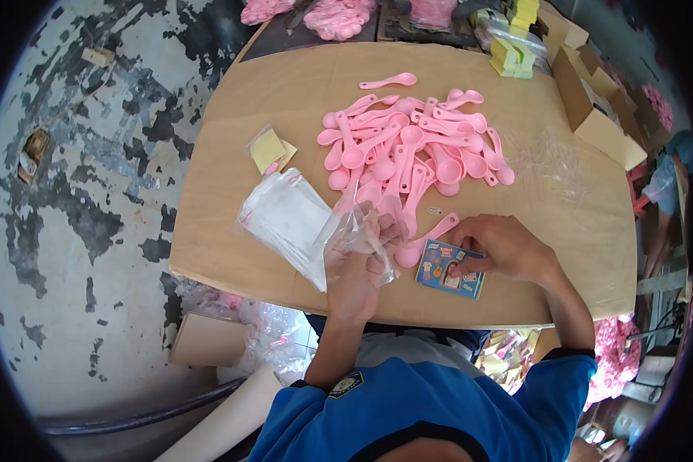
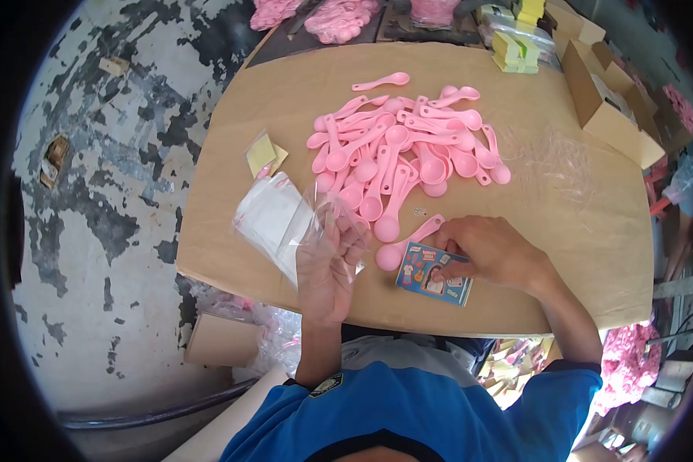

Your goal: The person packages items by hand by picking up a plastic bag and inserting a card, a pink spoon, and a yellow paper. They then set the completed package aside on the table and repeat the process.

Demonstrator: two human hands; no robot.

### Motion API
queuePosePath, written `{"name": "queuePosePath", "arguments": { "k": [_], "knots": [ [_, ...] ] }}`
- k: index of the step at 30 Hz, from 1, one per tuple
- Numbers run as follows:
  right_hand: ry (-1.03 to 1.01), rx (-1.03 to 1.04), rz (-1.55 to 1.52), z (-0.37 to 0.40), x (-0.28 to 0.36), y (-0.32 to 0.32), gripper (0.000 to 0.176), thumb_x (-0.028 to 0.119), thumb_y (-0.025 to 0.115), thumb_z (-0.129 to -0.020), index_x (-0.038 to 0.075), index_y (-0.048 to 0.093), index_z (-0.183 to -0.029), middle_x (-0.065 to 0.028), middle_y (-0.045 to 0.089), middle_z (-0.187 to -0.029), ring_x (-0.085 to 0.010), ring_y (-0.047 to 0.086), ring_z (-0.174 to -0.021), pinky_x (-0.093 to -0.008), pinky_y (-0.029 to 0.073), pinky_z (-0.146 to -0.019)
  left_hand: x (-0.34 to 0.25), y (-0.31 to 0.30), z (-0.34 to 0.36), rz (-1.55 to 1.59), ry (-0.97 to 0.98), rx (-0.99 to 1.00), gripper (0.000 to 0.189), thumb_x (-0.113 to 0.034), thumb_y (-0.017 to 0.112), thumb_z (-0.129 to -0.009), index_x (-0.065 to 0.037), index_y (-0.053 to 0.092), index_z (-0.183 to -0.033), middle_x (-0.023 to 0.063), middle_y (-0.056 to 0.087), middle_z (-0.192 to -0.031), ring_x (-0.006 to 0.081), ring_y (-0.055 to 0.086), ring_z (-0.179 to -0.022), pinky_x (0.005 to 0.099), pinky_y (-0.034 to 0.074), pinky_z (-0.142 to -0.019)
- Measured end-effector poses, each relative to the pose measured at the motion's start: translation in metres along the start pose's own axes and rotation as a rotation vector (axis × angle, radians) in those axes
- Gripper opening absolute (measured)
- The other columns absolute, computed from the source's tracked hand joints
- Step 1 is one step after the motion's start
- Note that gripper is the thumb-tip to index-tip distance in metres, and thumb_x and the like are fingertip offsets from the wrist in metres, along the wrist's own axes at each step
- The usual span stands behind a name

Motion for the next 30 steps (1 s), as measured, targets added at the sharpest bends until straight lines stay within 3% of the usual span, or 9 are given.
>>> {"name": "queuePosePath", "arguments": {
  "k": [5,8,11,14,17,20,23,26,30],
  "knots": [
    [0.068,-0.021,-0.115,-0.001,-0.017,-0.005,0.024,0.026,0.073,-0.082,0.005,0.066,-0.091,-0.0129,0.065,-0.076,-0.0267,0.063,-0.071,-0.0378,0.048,-0.066,0.011,-0.002,0.000,-0.066,-0.105,-0.153,0.037,-0.012,0.056,-0.096,0.002,0.046,-0.129,0.0137,0.064,-0.110,0.0241,0.065,-0.097,0.0398,0.052,-0.091],
    [-0.072,-0.127,-0.072,0.002,-0.007,-0.016,0.019,0.020,0.066,-0.087,0.005,0.068,-0.098,-0.0136,0.067,-0.080,-0.0260,0.063,-0.070,-0.0370,0.048,-0.066,0.012,-0.003,-0.002,-0.074,-0.093,-0.164,0.037,-0.012,0.057,-0.096,0.003,0.047,-0.129,0.0143,0.064,-0.108,0.0244,0.065,-0.096,0.0400,0.052,-0.091],
    [0.121,-0.160,-0.395,0.005,-0.011,-0.030,0.022,0.018,0.060,-0.091,0.006,0.067,-0.107,-0.0145,0.067,-0.083,-0.0278,0.064,-0.071,-0.0378,0.049,-0.070,0.009,-0.006,-0.005,-0.164,-0.011,-0.123,0.046,-0.017,0.059,-0.095,0.002,0.041,-0.133,0.0160,0.063,-0.110,0.0269,0.066,-0.101,0.0393,0.057,-0.087],
    [0.116,-0.040,-0.339,0.007,-0.007,-0.023,0.024,0.019,0.059,-0.091,0.007,0.066,-0.111,-0.0152,0.067,-0.082,-0.0287,0.064,-0.072,-0.0396,0.050,-0.073,0.008,-0.008,-0.006,-0.196,0.021,-0.148,0.045,-0.017,0.059,-0.095,0.002,0.043,-0.131,0.0186,0.064,-0.109,0.0280,0.066,-0.099,0.0392,0.057,-0.085],
    [-0.130,-0.019,-0.019,0.003,-0.001,-0.007,0.027,0.020,0.059,-0.091,0.010,0.065,-0.116,-0.0136,0.066,-0.087,-0.0284,0.065,-0.076,-0.0417,0.050,-0.075,0.007,-0.006,-0.007,-0.219,0.044,-0.125,0.042,-0.018,0.059,-0.095,0.003,0.046,-0.129,0.0200,0.065,-0.108,0.0280,0.067,-0.097,0.0392,0.057,-0.084],
    [-0.154,-0.076,0.140,0.003,0.005,-0.010,0.031,0.020,0.060,-0.090,0.012,0.063,-0.119,-0.0105,0.064,-0.093,-0.0277,0.064,-0.080,-0.0423,0.051,-0.076,0.009,-0.006,-0.007,-0.224,0.027,-0.115,0.041,-0.018,0.059,-0.095,0.003,0.047,-0.128,0.0204,0.065,-0.108,0.0279,0.067,-0.097,0.0390,0.057,-0.084],
    [-0.112,-0.094,0.079,0.005,0.006,-0.017,0.026,0.018,0.061,-0.089,0.011,0.066,-0.114,-0.0087,0.061,-0.099,-0.0286,0.064,-0.085,-0.0424,0.050,-0.075,0.009,-0.005,-0.008,-0.247,0.001,-0.138,0.041,-0.018,0.059,-0.095,0.003,0.047,-0.128,0.0199,0.065,-0.108,0.0273,0.067,-0.096,0.0387,0.057,-0.084],
    [-0.209,-0.221,0.037,0.007,0.007,-0.030,0.020,0.015,0.062,-0.088,0.007,0.068,-0.106,-0.0102,0.064,-0.092,-0.0273,0.063,-0.076,-0.0384,0.051,-0.070,0.009,-0.001,-0.009,-0.246,-0.005,-0.136,0.040,-0.018,0.059,-0.095,0.003,0.047,-0.128,0.0194,0.065,-0.107,0.0266,0.067,-0.095,0.0378,0.057,-0.084],
    [-0.074,-0.326,-0.262,0.007,0.004,-0.045,0.013,0.011,0.062,-0.090,0.002,0.067,-0.099,-0.0103,0.065,-0.077,-0.0184,0.058,-0.061,-0.0308,0.048,-0.060,0.011,0.000,-0.010,-0.212,0.007,-0.112,0.038,-0.017,0.059,-0.095,0.003,0.048,-0.126,0.0192,0.065,-0.107,0.0260,0.067,-0.095,0.0378,0.057,-0.084]
  ]
}}
Point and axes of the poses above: each hand's wrist, its own z-axis away from the middle knuckle, its own y-axis out of the palm, x = y × z, the point moved 9 cm from there along -z, towards the middle knuckle
